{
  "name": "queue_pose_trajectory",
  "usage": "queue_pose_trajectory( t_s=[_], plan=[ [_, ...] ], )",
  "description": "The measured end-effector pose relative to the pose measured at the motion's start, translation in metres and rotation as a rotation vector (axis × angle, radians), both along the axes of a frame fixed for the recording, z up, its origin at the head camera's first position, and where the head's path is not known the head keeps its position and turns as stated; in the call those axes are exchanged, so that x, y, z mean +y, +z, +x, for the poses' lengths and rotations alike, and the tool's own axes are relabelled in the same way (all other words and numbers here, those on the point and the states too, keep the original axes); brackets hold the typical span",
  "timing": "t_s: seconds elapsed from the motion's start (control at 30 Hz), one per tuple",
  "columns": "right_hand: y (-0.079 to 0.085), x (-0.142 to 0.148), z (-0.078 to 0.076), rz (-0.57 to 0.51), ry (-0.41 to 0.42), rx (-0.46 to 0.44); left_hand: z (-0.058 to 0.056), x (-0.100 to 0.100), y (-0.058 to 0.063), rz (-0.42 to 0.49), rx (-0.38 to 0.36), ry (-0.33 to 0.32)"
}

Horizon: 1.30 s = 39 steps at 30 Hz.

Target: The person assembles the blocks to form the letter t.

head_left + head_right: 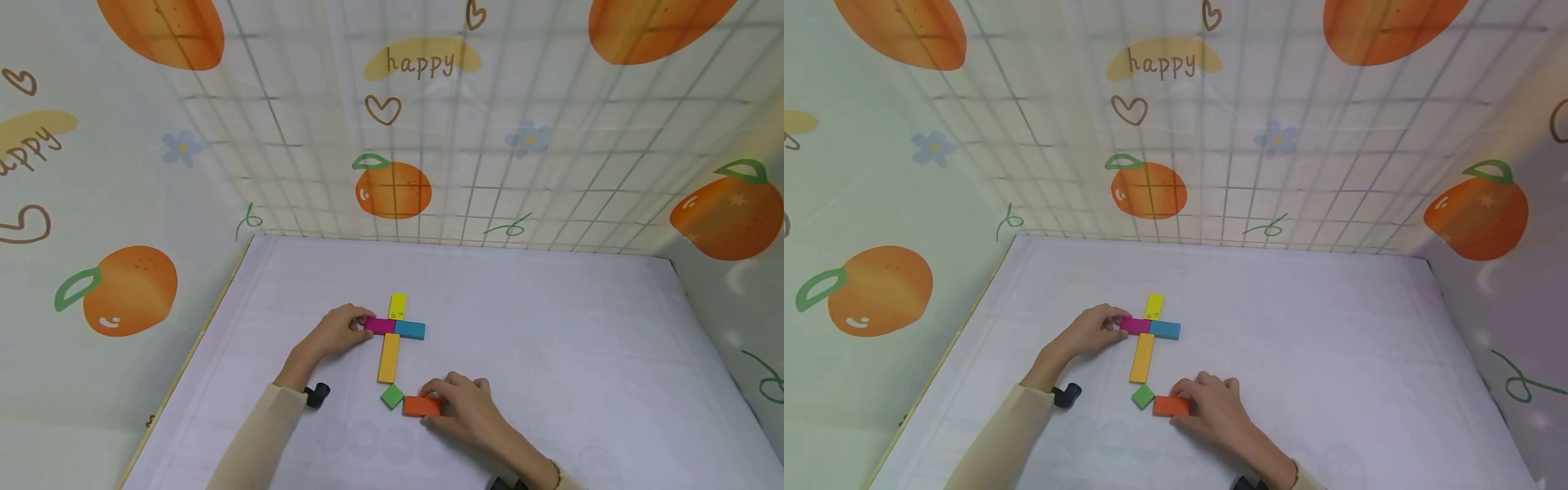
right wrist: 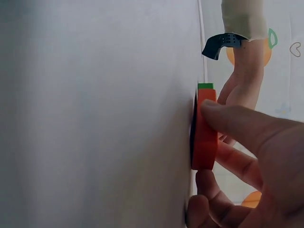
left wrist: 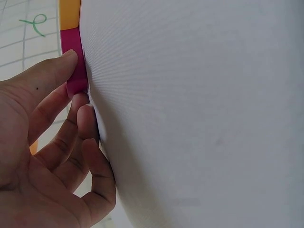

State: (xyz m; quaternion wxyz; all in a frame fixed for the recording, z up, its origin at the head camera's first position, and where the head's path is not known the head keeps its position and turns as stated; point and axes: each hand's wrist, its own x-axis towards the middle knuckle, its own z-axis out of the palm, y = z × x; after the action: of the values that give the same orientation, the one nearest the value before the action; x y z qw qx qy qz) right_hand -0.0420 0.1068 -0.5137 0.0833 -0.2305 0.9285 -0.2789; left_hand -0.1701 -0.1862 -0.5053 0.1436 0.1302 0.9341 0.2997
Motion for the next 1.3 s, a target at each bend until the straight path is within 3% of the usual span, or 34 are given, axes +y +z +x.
queue_pose_trajectory(
  t_s=[0.93,1.3],
  plan=[
    [-0.001,0.001,-0.001,-0.001,-0.012,-0.018,-0.002,0.000,-0.003,0.015,-0.020,0.002],
    [0.004,0.015,-0.007,-0.122,-0.135,-0.038,0.006,-0.002,0.004,-0.024,0.021,0.088]
  ],
)
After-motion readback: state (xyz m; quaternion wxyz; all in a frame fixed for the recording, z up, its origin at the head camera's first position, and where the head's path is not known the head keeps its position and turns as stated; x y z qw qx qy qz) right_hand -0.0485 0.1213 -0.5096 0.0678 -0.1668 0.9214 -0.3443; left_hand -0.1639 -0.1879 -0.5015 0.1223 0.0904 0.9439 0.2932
